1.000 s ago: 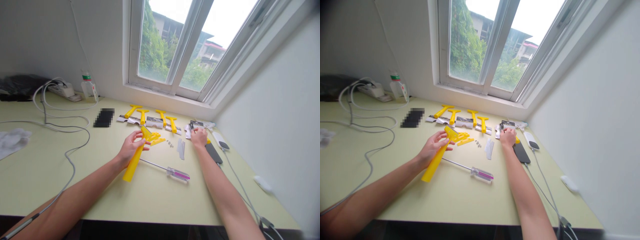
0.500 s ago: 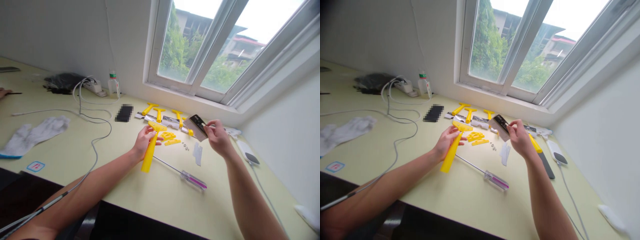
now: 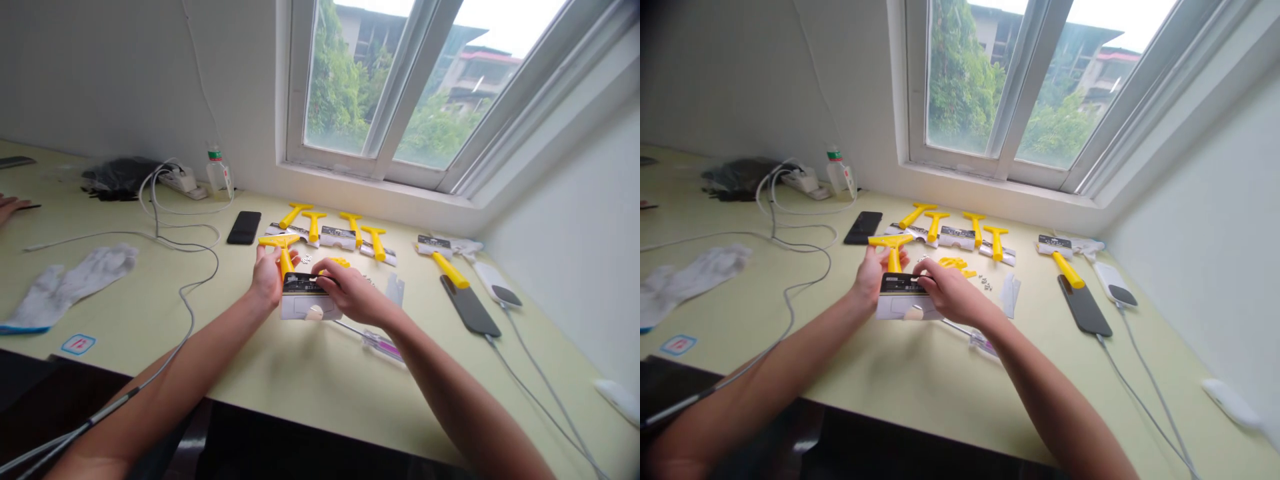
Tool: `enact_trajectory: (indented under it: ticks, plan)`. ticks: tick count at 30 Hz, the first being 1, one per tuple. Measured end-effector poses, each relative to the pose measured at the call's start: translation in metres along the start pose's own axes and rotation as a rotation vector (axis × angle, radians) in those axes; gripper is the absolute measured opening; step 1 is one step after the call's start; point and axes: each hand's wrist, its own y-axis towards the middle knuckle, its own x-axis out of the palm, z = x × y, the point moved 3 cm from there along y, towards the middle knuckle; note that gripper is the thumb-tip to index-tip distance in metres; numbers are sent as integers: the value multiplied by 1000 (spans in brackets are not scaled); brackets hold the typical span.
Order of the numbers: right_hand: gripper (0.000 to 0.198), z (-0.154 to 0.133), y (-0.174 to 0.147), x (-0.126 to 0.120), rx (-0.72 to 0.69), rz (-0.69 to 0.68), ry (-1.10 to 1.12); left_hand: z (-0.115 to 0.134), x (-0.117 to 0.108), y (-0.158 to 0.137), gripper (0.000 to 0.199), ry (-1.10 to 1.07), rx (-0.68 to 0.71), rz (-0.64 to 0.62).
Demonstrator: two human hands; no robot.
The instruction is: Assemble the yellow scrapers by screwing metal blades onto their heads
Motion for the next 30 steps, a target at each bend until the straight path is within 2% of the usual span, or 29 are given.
enact_trajectory:
  ticks: [3,11,15,19,23,25,28,30]
  plan:
    - [15,5,4,4,52,39,-52,-3,1,-3,39,16,-1,-25]
    - [14,10,1,10,60,118,-330,-3,1,-1,73,118,91,-80]
    - [12,7,0,8,23,119,-119,-1,3,-5,81,165,120,-89]
    - [14,9,0,4,93,68,145,3,9,-9,85,156,77,-78]
    - [14,8,-2,2,103,15,192,3,11,-9,85,152,95,-97]
    - [23,6,-5,1,79,-47,235,2,9,-8,80,176,121,-111]
    - [42,3,-9,0,65,-179,363,0,5,-4,55,210,144,-118]
    - [43,2,-10,-2,49,-245,398,0,2,-1,37,210,137,-103]
